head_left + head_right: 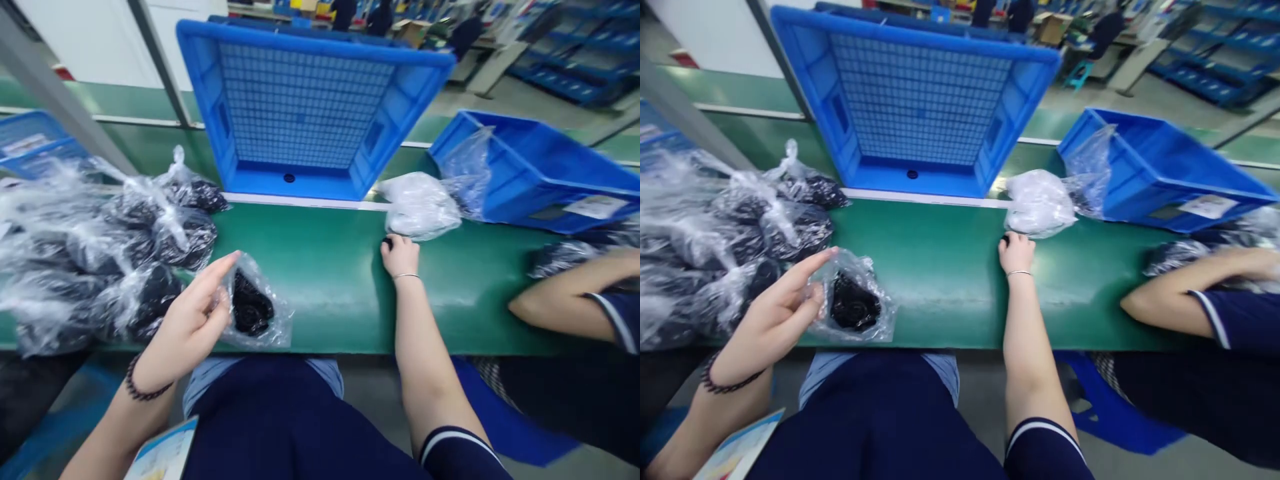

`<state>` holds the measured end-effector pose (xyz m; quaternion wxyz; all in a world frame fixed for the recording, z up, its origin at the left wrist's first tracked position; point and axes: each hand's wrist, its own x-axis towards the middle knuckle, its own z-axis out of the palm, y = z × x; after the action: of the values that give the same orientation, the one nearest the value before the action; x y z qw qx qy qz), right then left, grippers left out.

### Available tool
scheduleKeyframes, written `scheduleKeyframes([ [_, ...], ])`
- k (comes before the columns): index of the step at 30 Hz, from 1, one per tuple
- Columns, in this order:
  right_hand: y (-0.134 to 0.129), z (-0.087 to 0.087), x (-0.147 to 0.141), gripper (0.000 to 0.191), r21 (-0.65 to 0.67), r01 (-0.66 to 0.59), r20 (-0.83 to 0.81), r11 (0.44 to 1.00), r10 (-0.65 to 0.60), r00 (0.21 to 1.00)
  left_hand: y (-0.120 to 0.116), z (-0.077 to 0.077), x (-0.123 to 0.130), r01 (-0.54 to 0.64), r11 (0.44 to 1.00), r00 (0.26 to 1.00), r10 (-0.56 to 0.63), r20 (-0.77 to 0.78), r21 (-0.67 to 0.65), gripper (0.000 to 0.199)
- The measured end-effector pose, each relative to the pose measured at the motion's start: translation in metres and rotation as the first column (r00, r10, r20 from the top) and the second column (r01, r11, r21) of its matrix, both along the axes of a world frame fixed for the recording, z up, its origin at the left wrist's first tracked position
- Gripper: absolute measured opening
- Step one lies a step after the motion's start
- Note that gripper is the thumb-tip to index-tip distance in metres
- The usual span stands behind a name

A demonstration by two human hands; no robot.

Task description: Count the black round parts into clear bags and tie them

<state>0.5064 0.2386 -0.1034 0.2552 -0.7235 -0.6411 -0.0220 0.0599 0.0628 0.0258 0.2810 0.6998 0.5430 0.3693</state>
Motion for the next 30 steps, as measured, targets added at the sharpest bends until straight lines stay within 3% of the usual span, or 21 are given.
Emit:
scheduleKeyframes([
  [3,-0.018,0.013,-0.032,0.021,0.098,-0.129,-0.104,0.987,0.139,0.985,0.001,-0.001,-0.001,-0.001,1.000,1.000,0.001,0.031,-0.007,0.057],
  [5,-0.047,0.037,-0.080,0.029,0.301,-0.250,-0.196,0.920,0.316,0.928,0.003,-0.002,0.000,0.024,1.000,0.999,-0.024,0.037,-0.003,0.056],
  [6,-0.064,0.051,-0.109,0.031,0.395,-0.336,-0.212,0.855,0.441,0.872,0.004,-0.001,0.000,0.036,0.999,0.999,-0.036,0.038,0.001,0.055],
  [8,-0.100,0.077,-0.168,0.032,0.505,-0.554,-0.140,0.662,0.696,0.704,0.006,0.000,0.002,0.049,0.999,0.998,-0.050,0.039,0.023,0.055],
  [10,-0.127,0.093,-0.217,0.038,0.476,-0.761,-0.014,0.440,0.870,0.494,0.006,0.002,0.002,0.047,0.997,0.998,-0.050,0.038,0.059,0.056],
  [11,-0.135,0.096,-0.235,0.038,0.447,-0.810,0.019,0.380,0.901,0.434,0.004,0.003,0.000,0.043,0.997,0.998,-0.046,0.042,0.068,0.056],
  [12,-0.139,0.095,-0.248,0.037,0.412,-0.837,0.033,0.359,0.913,0.407,0.003,0.004,-0.002,0.036,0.997,0.998,-0.039,0.050,0.067,0.056],
  [16,-0.135,0.079,-0.262,0.029,0.250,-0.841,-0.144,0.480,0.877,0.458,-0.009,0.000,-0.018,-0.020,1.000,0.991,0.021,0.131,-0.011,0.056],
  [18,-0.131,0.073,-0.257,0.021,0.125,-0.876,-0.339,0.466,0.850,0.403,-0.013,-0.007,-0.025,-0.042,0.998,0.980,0.050,0.192,-0.048,0.055],
  [20,-0.130,0.071,-0.251,0.018,0.039,-0.889,-0.516,0.456,0.771,0.373,-0.014,-0.015,-0.030,-0.027,0.997,0.964,0.047,0.263,-0.079,0.052],
  [24,-0.132,0.076,-0.241,0.015,-0.001,-0.821,-0.739,0.572,0.552,0.385,-0.012,-0.027,-0.031,0.016,0.992,0.920,0.034,0.390,-0.124,0.043],
  [27,-0.131,0.085,-0.233,0.023,-0.003,-0.747,-0.891,0.664,0.337,0.304,-0.013,-0.033,-0.032,-0.082,0.986,0.847,0.144,0.511,-0.143,0.035],
  [30,-0.130,0.095,-0.232,0.032,0.000,-0.672,-0.985,0.741,0.116,0.128,-0.018,-0.042,-0.030,-0.168,0.949,0.703,0.304,0.643,-0.266,0.039],
])
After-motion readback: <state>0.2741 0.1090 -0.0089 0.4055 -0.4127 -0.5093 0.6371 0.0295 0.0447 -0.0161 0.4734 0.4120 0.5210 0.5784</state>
